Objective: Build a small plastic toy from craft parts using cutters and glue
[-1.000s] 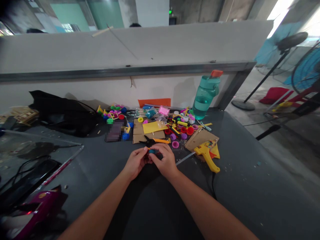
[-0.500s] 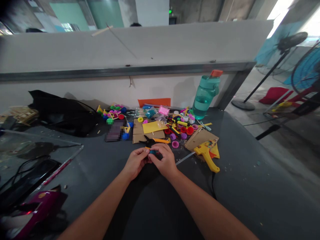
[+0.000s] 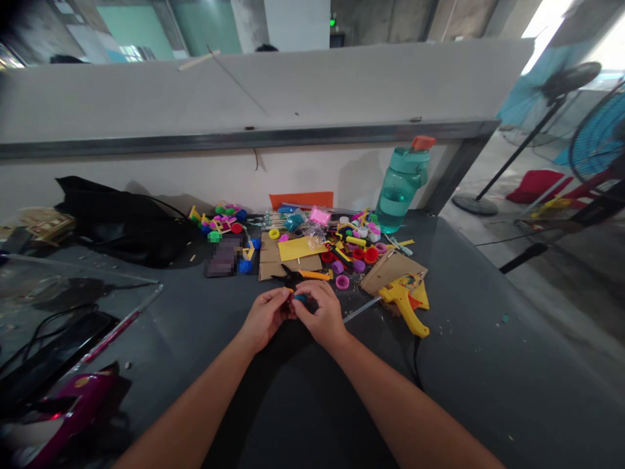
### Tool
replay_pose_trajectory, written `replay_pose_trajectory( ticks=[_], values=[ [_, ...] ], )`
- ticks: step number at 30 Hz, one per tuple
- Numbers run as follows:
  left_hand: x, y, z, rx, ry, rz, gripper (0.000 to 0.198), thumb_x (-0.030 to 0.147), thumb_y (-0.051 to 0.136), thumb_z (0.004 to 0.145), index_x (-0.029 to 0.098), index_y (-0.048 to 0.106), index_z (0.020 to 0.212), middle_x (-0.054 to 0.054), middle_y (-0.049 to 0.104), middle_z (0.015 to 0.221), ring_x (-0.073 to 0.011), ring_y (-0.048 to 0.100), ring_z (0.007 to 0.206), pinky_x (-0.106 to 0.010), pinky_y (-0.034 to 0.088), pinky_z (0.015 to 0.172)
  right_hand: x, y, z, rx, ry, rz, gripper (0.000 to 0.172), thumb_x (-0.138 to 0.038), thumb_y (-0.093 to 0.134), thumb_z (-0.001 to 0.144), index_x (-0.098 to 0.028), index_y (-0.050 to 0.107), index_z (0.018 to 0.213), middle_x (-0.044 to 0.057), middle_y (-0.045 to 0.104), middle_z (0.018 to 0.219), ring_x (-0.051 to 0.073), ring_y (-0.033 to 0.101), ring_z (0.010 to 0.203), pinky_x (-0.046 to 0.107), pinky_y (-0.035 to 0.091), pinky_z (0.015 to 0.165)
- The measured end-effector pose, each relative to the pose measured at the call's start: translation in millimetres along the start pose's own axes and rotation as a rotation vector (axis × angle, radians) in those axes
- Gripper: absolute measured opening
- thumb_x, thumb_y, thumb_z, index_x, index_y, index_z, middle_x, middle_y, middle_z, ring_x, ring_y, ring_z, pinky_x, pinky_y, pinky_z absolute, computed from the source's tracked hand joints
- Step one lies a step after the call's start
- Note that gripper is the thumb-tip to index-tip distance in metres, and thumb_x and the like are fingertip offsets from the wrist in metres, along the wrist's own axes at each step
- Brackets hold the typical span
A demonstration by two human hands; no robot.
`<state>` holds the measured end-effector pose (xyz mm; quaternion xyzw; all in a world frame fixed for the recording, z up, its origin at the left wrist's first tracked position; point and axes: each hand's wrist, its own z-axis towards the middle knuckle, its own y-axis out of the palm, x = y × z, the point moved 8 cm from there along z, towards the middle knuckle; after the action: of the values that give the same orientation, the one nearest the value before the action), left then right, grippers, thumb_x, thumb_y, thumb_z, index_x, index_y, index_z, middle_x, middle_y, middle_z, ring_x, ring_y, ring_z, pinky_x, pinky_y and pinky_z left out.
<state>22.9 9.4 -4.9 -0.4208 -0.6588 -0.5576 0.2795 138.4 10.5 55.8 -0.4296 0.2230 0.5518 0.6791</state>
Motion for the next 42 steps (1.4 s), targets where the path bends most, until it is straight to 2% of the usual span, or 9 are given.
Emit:
replay_pose_trajectory(
  ticks=[7,14,19,26,32,37,42],
  values=[
    [-1.9,-1.9,1.4,-0.004,0.001,0.0,0.02,0.031,0.066,0.071,0.012,0.063,0.068,0.001,0.057,0.058,-0.009,0.054,0.053,-0.022,0.047,0.052,-0.7,-0.1,-0.1,0.001,0.0,0.007,0.011,-0.017,0.058,0.073,-0.022,0.062,0.083,0.005,0.063,0.091,0.019,0.057,0.09,0.031,0.049,0.073],
    [1.9,3.2,-0.8,-0.037,0.001,0.034,0.023,0.034,0.065,0.072,0.011,0.063,0.068,0.0,0.056,0.058,-0.0088,0.053,0.054,-0.022,0.048,0.053,4.3,0.1,-0.9,0.006,0.01,0.009,0.015,-0.02,0.062,0.074,-0.023,0.064,0.088,0.005,0.063,0.091,0.019,0.057,0.091,0.035,0.048,0.081],
    [1.9,4.5,-2.3,-0.04,-0.008,0.029,0.022,0.033,0.067,0.07,0.011,0.063,0.069,0.0,0.055,0.059,-0.0085,0.053,0.055,-0.021,0.048,0.053,6.2,1.2,-1.6,0.004,0.01,0.007,0.016,-0.019,0.063,0.073,-0.023,0.066,0.089,0.005,0.063,0.092,0.019,0.058,0.091,0.035,0.048,0.081],
    [1.1,1.5,-0.7,-0.03,0.004,0.009,0.022,0.032,0.068,0.069,0.011,0.062,0.069,0.0,0.056,0.059,-0.0084,0.054,0.053,-0.021,0.047,0.053,4.6,0.1,-1.5,0.01,0.023,0.011,0.026,-0.022,0.064,0.073,-0.026,0.064,0.099,0.005,0.064,0.096,0.02,0.057,0.093,0.036,0.049,0.081],
    [1.0,1.9,0.1,-0.033,0.0,0.007,0.024,0.034,0.068,0.069,0.011,0.062,0.067,0.0,0.057,0.058,-0.0088,0.054,0.053,-0.022,0.046,0.053,6.0,-1.1,-2.1,0.027,0.045,0.029,0.015,-0.021,0.061,0.074,-0.023,0.064,0.089,0.005,0.063,0.09,0.019,0.058,0.088,0.033,0.051,0.073],
    [0.5,1.3,0.1,-0.028,0.002,0.024,0.022,0.033,0.068,0.069,0.012,0.062,0.068,0.001,0.057,0.058,-0.008,0.054,0.052,-0.021,0.046,0.053,4.9,-0.5,-1.5,0.018,0.043,0.046,0.015,-0.019,0.062,0.074,-0.022,0.064,0.088,0.005,0.063,0.089,0.019,0.058,0.087,0.031,0.051,0.069],
    [-0.2,-0.9,0.3,-0.014,0.007,0.018,0.022,0.033,0.068,0.069,0.012,0.063,0.071,0.0,0.059,0.06,-0.0083,0.054,0.052,-0.021,0.046,0.054,5.4,-0.3,-1.5,0.013,0.05,0.033,0.02,-0.02,0.063,0.073,-0.023,0.063,0.092,0.005,0.062,0.092,0.019,0.057,0.09,0.032,0.051,0.072]
  ],
)
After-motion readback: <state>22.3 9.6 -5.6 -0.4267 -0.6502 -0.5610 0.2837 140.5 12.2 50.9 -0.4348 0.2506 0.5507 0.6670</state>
